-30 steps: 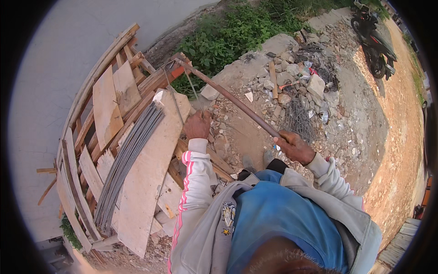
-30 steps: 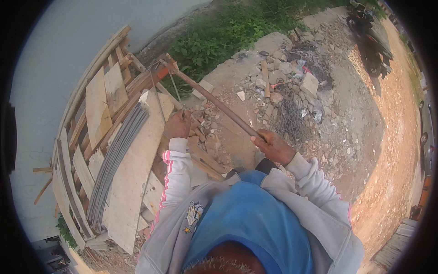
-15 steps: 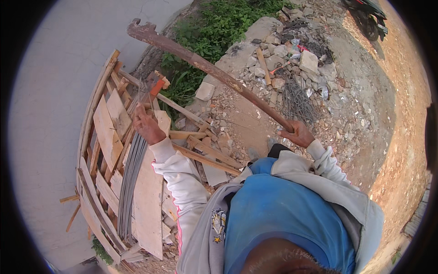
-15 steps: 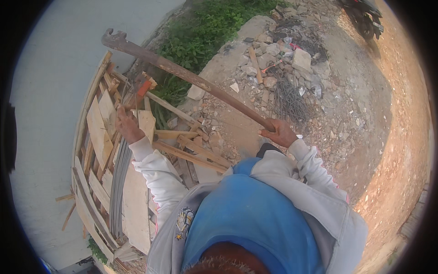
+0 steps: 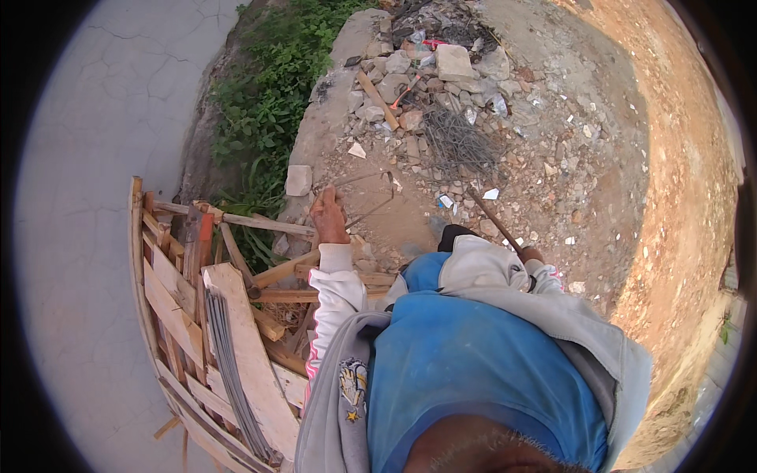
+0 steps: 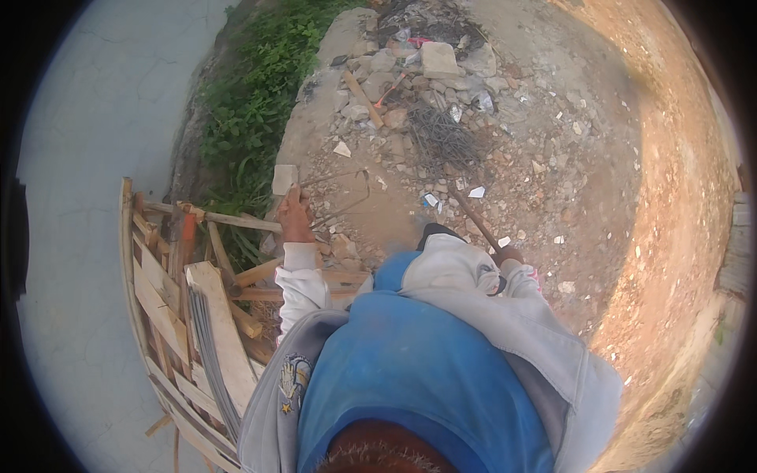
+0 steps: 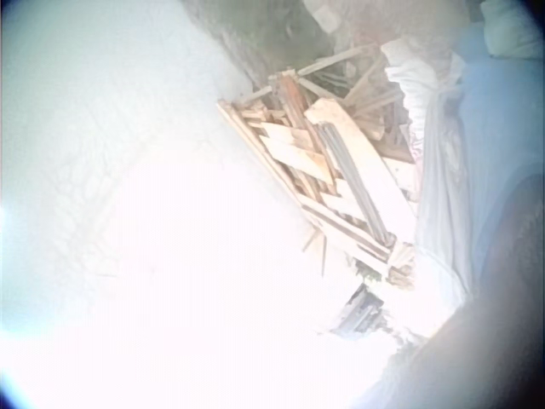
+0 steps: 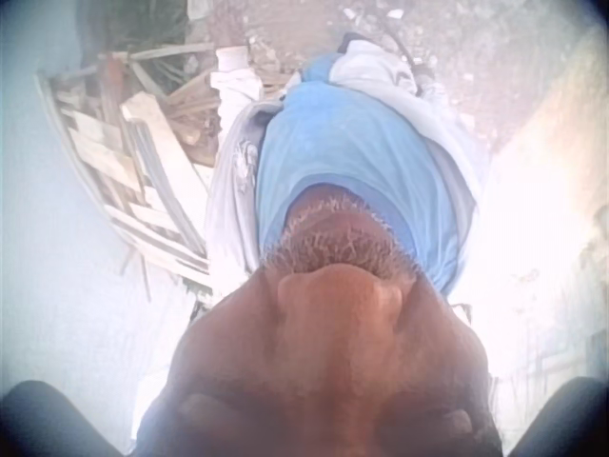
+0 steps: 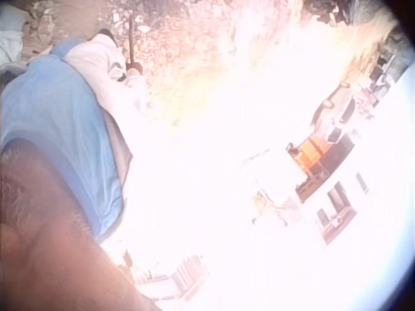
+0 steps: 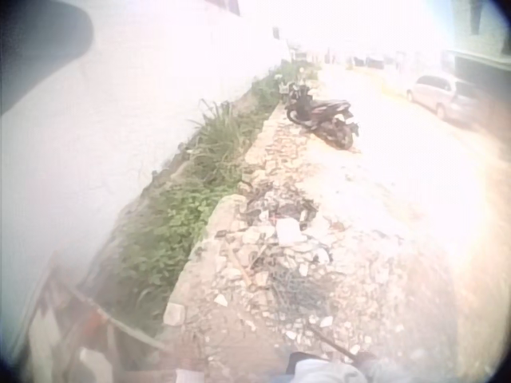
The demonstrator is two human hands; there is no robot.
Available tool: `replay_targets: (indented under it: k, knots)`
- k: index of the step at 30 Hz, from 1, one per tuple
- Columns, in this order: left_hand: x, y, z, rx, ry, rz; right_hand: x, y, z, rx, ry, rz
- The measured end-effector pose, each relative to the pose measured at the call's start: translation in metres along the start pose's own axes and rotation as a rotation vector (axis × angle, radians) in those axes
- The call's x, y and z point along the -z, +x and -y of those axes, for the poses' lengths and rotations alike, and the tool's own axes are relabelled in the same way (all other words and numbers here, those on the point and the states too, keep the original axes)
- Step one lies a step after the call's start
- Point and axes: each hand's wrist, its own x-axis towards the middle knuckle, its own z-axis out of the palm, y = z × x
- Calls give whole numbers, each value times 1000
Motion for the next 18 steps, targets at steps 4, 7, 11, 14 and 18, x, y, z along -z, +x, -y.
replay_targets:
  k: [4,7,11,14,18]
  knots:
    - [-83,18,31,62,-86,198,-9,-9,-73,-131,70,-15]
    - [-167,2,27,-186,-16,446,-15,-15,-95,-195,90,0]
    - [-230,-25,69,-824,892,644,-5,8,-71,-110,61,22]
    - [-233,-25,130,-728,1335,924,6,39,-29,17,10,47]
    - [-159,8,152,-408,1353,1189,19,85,60,248,-86,92]
